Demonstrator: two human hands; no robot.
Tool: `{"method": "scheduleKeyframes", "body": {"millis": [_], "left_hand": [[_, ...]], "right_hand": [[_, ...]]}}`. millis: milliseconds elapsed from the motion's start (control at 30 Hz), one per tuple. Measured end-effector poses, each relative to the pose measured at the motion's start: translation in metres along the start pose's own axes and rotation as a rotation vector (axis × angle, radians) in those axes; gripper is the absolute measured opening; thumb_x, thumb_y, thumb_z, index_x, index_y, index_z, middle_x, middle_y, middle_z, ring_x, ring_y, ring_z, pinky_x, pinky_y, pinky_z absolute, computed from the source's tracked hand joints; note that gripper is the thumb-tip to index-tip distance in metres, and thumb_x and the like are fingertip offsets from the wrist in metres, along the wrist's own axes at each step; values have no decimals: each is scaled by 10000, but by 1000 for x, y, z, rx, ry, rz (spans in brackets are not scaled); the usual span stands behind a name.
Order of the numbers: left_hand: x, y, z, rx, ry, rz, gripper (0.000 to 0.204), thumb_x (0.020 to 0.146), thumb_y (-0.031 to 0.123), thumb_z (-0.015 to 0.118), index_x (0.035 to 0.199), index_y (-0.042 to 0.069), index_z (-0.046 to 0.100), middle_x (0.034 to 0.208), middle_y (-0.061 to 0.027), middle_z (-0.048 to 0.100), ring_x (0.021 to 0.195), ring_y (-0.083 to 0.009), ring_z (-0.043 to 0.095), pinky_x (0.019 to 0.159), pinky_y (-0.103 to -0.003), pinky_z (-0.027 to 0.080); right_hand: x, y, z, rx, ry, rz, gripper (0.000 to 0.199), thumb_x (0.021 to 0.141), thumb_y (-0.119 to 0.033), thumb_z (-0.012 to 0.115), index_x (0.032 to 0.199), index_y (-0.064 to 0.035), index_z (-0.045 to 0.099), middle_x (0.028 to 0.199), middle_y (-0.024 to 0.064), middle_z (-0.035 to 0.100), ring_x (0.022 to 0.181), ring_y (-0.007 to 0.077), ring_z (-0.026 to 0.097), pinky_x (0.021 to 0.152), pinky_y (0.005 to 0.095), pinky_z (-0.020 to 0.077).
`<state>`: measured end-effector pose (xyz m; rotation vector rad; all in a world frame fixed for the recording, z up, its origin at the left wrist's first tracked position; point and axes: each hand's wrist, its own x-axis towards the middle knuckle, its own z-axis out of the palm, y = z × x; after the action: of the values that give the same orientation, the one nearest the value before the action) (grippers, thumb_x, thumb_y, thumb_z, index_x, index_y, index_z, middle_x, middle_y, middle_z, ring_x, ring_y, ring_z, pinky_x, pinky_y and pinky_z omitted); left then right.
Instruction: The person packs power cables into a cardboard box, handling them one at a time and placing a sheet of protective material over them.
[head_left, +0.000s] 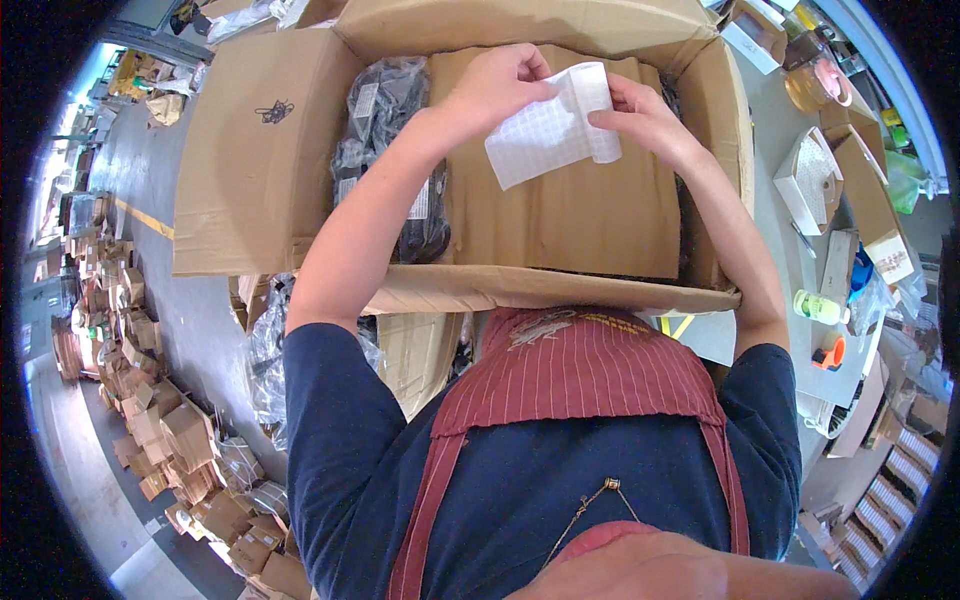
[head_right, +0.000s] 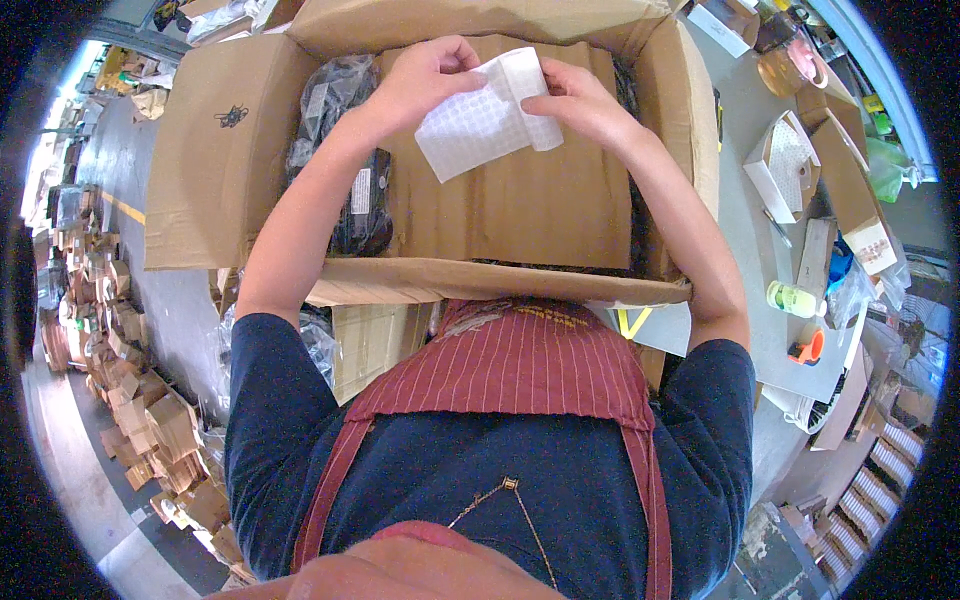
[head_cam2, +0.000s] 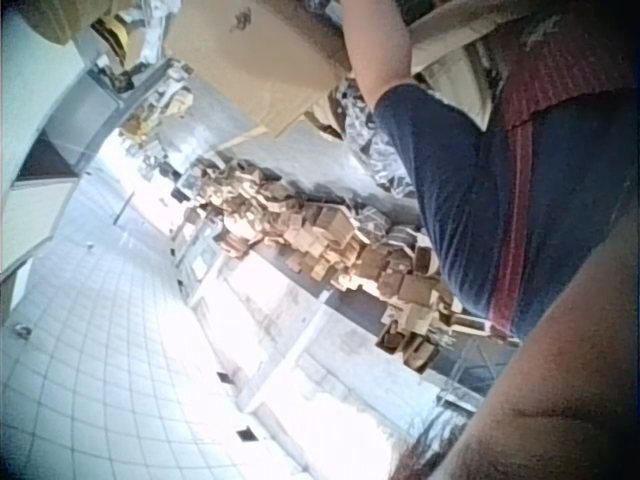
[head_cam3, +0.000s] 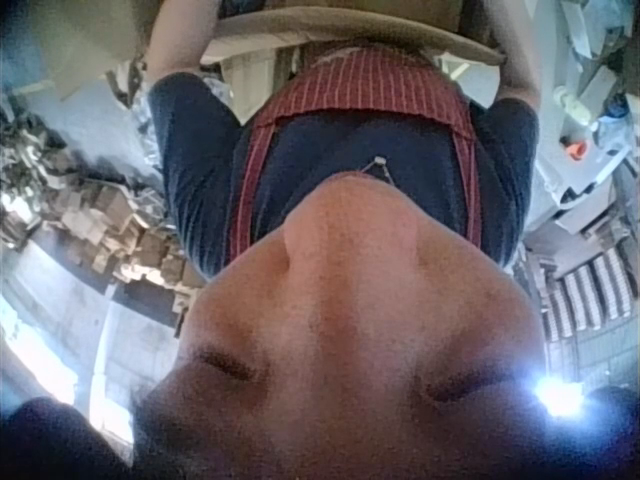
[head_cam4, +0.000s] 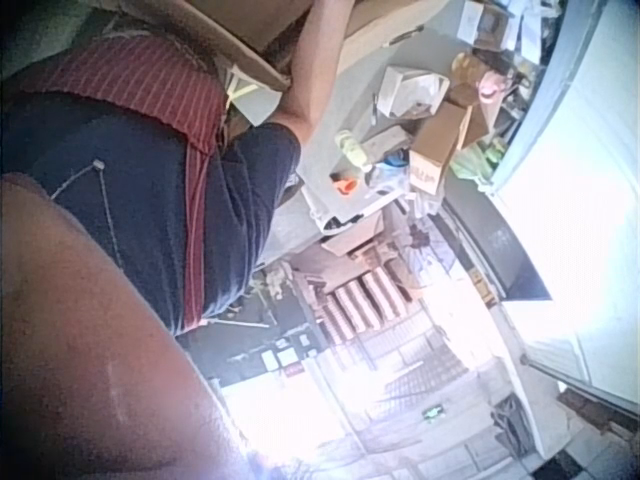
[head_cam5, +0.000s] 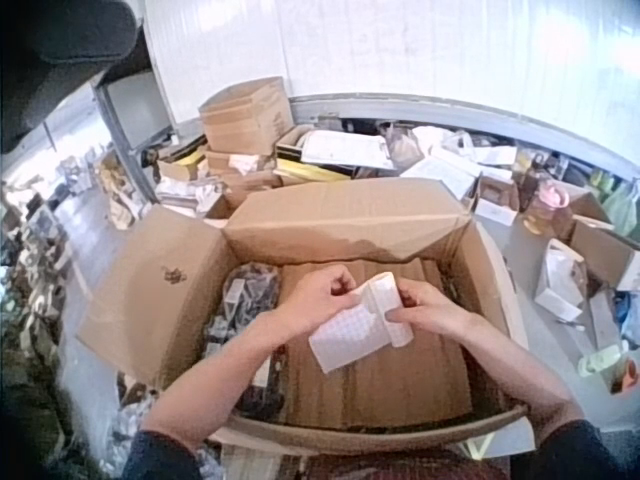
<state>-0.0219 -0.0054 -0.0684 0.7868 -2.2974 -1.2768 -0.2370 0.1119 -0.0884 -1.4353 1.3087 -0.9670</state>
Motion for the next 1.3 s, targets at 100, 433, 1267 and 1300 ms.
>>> {"method": "scheduleKeyframes", "body": {"millis": [100,433,1267,1300], "left_hand": [[7,2,-18,229,-27,-3,376,855,315,683,1050,0,616,869,-115,688,809,-196,655,746,-333,509],[-23,-27,-58,1184,-335,-751,762,670,431,810,1296,66,575,1302,-141,586,1190,-405,546,917,-534,495],[-2,-13,1,23,-51,38,346,846,148,686,1152,0,618,985,-55,683,886,-165,641,814,-304,509],[-2,-8,-1,31,-66,-21,343,844,139,685,1152,1,621,987,-55,682,882,-159,640,803,-302,509]], "right_hand": [[0,3,-2,80,32,23,457,847,-114,646,1271,14,533,1103,97,649,1007,160,610,888,301,475],[0,-5,1,120,105,44,502,889,-103,611,1356,11,466,1167,81,632,1052,146,591,928,283,447],[-4,-21,0,171,-25,-77,508,898,-240,608,1361,-51,517,1263,48,596,1135,147,556,992,299,400],[-4,-24,-1,213,-6,-80,499,923,-300,581,1351,-48,526,1257,44,599,1132,143,558,992,300,399]]}}
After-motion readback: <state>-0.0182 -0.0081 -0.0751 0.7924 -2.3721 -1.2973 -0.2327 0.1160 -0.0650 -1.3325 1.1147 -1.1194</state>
